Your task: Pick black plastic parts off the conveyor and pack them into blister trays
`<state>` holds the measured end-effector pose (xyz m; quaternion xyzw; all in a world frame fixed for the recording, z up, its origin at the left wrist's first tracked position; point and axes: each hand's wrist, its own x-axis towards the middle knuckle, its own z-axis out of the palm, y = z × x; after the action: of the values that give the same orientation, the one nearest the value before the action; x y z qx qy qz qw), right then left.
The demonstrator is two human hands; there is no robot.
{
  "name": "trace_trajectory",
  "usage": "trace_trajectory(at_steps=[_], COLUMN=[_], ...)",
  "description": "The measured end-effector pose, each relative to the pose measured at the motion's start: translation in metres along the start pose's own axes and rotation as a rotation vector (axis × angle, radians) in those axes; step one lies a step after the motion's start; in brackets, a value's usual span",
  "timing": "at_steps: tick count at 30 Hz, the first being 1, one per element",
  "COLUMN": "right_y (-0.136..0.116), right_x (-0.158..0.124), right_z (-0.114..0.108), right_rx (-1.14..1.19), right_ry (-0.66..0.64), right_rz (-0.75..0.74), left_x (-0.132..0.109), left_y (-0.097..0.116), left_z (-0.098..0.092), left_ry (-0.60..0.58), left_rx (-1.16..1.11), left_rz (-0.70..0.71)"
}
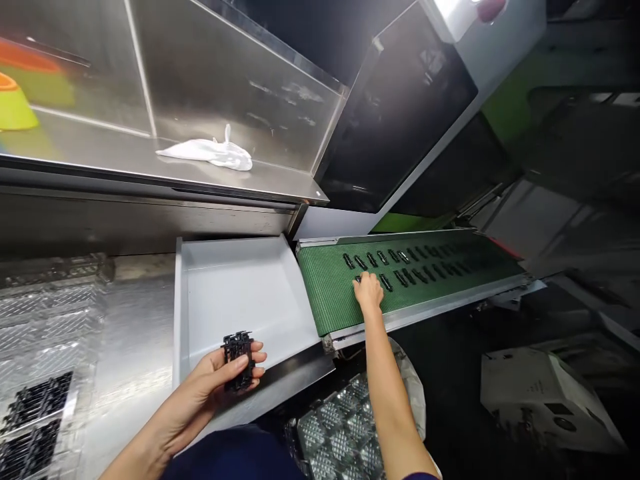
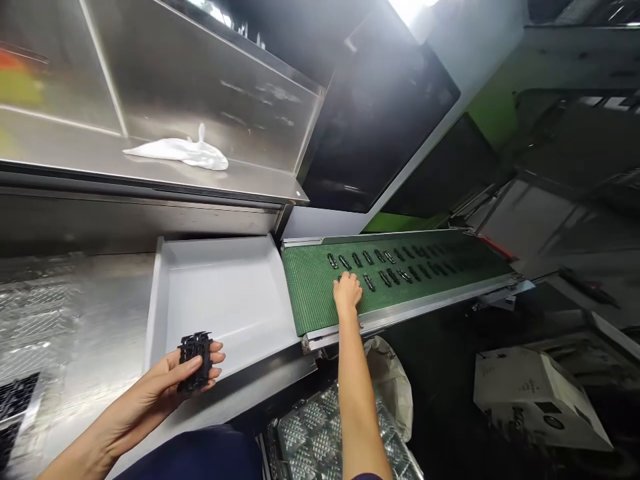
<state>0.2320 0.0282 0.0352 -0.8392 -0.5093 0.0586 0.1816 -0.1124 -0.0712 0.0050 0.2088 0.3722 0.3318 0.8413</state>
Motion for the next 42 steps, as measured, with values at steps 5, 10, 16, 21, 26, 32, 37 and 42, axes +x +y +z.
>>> trace_trajectory(at_steps=[5, 10, 16, 21, 26, 32, 37, 42], right_y=[0.015, -0.036, -0.102, -0.133, -0.150, -0.159, -0.167, -0.162], right_x=[0.002, -0.069, -0.141, -0.165, -0.191, -0.213, -0.222, -0.222], right_z=[-0.007, -0.014, -0.014, 0.010, 0.027, 0.036, 0.036, 0.041], right_rx=[-0.032, 0.168, 0.442, 0.468, 0.506, 0.399, 0.532, 0.565], right_ry=[-0.077, -0.484, -0.801, -0.671, -0.550, -0.415, -0.341, -0.381], right_rz=[-0.036, -0.535, -0.876, -0.806, -0.983, -1.159, -1.184, -1.222], left_x=[0.013, 0.017, -0.003, -0.032, -0.057, -0.078, -0.087, -0.087], left_y=[0.004, 0.012, 0.010, 0.006, 0.004, 0.005, 0.005, 0.003], left_z=[0.013, 0.010, -0.017, -0.040, -0.058, -0.072, -0.076, -0.068], left_ry=[0.065, 0.001, -0.147, -0.110, -0.013, -0.023, -0.016, -0.003], left_rx=[-0.032, 0.000, 0.051, 0.001, -0.109, -0.106, -0.132, -0.171], left_rz=[0.062, 0.095, -0.069, -0.047, 0.064, 0.125, 0.116, 0.118])
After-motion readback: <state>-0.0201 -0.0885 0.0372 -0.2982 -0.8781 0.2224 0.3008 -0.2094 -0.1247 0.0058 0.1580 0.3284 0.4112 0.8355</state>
